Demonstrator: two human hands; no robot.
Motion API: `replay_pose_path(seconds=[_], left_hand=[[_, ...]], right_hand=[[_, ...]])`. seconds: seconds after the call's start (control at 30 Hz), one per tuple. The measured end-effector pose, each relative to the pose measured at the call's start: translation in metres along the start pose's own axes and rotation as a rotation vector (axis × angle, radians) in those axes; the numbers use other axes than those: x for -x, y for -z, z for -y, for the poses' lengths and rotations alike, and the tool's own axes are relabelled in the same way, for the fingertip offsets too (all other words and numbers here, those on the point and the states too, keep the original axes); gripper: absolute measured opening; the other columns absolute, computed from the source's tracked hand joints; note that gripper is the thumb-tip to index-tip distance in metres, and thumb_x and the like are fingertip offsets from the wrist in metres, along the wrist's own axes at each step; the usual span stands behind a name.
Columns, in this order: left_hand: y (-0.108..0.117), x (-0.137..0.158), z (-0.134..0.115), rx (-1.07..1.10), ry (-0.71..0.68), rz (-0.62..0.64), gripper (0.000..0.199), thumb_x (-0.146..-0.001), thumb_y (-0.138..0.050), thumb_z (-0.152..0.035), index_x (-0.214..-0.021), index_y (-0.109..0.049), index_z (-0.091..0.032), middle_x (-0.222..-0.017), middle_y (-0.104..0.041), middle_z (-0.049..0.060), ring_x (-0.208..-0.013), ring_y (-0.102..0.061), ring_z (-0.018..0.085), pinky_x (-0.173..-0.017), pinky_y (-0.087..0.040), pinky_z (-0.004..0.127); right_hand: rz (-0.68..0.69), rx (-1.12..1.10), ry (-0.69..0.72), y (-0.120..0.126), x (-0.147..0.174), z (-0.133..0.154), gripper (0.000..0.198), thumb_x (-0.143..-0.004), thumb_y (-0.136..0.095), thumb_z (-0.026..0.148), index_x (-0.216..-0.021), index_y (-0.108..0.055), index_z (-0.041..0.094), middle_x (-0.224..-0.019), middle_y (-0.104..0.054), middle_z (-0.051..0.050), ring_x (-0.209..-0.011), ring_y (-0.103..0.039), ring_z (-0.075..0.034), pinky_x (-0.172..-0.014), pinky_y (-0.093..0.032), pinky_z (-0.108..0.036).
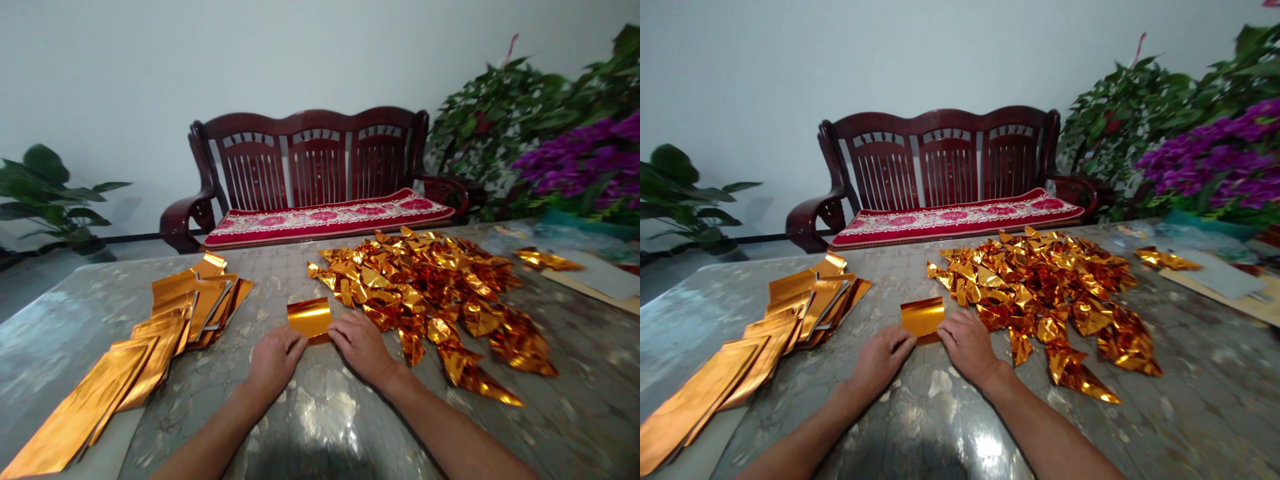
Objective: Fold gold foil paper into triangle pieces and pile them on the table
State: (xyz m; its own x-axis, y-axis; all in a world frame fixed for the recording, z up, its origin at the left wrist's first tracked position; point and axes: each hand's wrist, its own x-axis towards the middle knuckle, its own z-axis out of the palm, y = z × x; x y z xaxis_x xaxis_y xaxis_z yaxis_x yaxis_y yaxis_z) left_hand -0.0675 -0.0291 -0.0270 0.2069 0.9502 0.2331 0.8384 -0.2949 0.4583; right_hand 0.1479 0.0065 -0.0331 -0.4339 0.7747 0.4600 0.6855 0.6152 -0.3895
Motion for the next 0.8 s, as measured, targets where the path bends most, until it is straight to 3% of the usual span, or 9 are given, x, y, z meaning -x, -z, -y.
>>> replay_pose_path(seconds=[0.23,0.8], left_hand=[[0.002,-0.005,-0.005,0.022,0.151,0.031,0.030,-0.094,-0.051,-0.033,-0.074,-0.070,-0.020,-0.081,-0.071,0.002,-0.074,-0.064,0.017,-0.066,-0.037,0.026],[0.010,-0.013,-0.004,-0.121,0.260,0.048,0.034,-0.088,-0.060,-0.045,-0.066,-0.064,-0.019,-0.068,-0.067,0.002,-0.064,-0.056,0.016,-0.059,-0.024,0.027]], right_hand=[[0.067,0.033,-0.071,0.000,-0.007,0.003,0.013,-0.091,-0.068,0.028,-0.080,-0.068,0.022,-0.082,-0.069,-0.001,-0.083,-0.059,-0.018,-0.075,-0.040,-0.030],[0.155,0.274,-0.155,-0.006,-0.016,0.011,0.023,-0.092,-0.061,0.036,-0.075,-0.064,0.022,-0.083,-0.071,-0.004,-0.082,-0.059,-0.021,-0.069,-0.036,-0.032]])
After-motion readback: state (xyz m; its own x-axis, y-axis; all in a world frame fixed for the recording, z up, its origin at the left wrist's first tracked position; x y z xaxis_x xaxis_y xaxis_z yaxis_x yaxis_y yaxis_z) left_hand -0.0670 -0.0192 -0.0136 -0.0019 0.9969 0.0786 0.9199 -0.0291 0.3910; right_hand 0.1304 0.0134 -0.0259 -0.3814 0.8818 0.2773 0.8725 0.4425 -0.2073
